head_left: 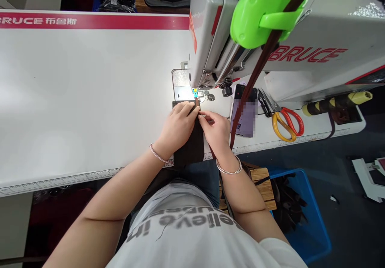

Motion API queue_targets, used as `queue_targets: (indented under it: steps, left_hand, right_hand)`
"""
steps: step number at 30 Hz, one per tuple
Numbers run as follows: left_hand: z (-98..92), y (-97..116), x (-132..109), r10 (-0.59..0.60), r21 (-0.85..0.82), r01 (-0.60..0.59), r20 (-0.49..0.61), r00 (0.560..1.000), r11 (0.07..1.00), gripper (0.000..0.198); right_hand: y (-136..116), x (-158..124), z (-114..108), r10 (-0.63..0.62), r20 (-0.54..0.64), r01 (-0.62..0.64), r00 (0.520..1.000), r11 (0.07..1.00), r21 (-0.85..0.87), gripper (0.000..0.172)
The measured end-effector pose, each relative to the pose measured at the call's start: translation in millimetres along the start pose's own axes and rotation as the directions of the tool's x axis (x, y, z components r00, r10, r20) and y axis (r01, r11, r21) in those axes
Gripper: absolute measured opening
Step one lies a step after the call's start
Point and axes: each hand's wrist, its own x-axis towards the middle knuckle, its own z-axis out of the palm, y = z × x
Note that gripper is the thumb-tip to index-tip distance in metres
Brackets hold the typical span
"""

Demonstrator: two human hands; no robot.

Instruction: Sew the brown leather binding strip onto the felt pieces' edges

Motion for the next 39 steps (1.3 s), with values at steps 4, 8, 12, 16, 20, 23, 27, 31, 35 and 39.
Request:
queue_targets:
  steps: [4, 8, 12, 16, 20, 23, 27, 31, 35, 39]
  left_hand:
    - [0.9, 0, 0, -0.005, 0.022, 0.005, 0.007, 1.0, 1.0, 0.036]
    - [-0.2, 1, 0, -0.004, 0.009, 0.004, 0.013, 1.0, 1.0, 0.038]
    - [-2.0, 0, 0, 0.009, -0.025, -0.009, 0.01, 1.0, 1.0, 0.038]
    - [-2.2, -1, 0, 0.013, -0.004, -0.013, 0.013, 1.0, 1.0, 0.036]
    - [-0.5, -1, 0, 0.018, 0.018, -0.018, 0.01, 1.0, 1.0, 0.035]
    - [0.8, 0, 0, 0.02, 0.033, -0.02, -0.001, 1.0, 0.999, 0.035]
    - [2.0, 0, 0, 0.02, 0.044, -0.019, -0.01, 1.0, 0.999, 0.035]
    - [2.6, 0, 1, 0.015, 0.05, -0.014, -0.017, 1.0, 0.999, 0.036]
    - [3.4, 0, 0, 0.017, 0.056, -0.016, -0.014, 1.0, 0.998, 0.037]
    - [3.7, -1, 0, 0.02, 0.053, -0.019, -0.013, 1.0, 0.998, 0.037]
  right_hand:
    - [-2, -1, 1, 0.001, -0.01, -0.001, 1.0, 1.0, 0.001, 0.022]
    - [-2, -1, 1, 0.0, -0.02, 0.0, 1.0, 1.0, 0.004, 0.021]
    - [-1, -1, 2, -0.005, -0.023, 0.005, 1.0, 1.0, 0.012, 0.022]
    - [1, -2, 3, -0.013, -0.015, 0.013, 1.0, 1.0, 0.008, 0.022]
    - [0, -2, 2, -0.01, -0.013, 0.01, 1.0, 1.0, -0.016, 0.022]
    - [-1, -2, 2, -0.01, -0.009, 0.01, 1.0, 0.999, -0.05, 0.023]
    - [-5, -1, 0, -0.01, 0.012, 0.01, 1.0, 0.997, -0.071, 0.022]
    - [-8, 0, -1, 0.012, 0.029, -0.009, 1.0, 0.994, -0.111, 0.022]
    - [-11, 0, -3, 0.011, 0.061, -0.004, 0.998, 0.995, -0.103, 0.023]
    - [-13, 0, -9, 0.039, 0.113, -0.027, 0.993, 0.994, -0.102, 0.023]
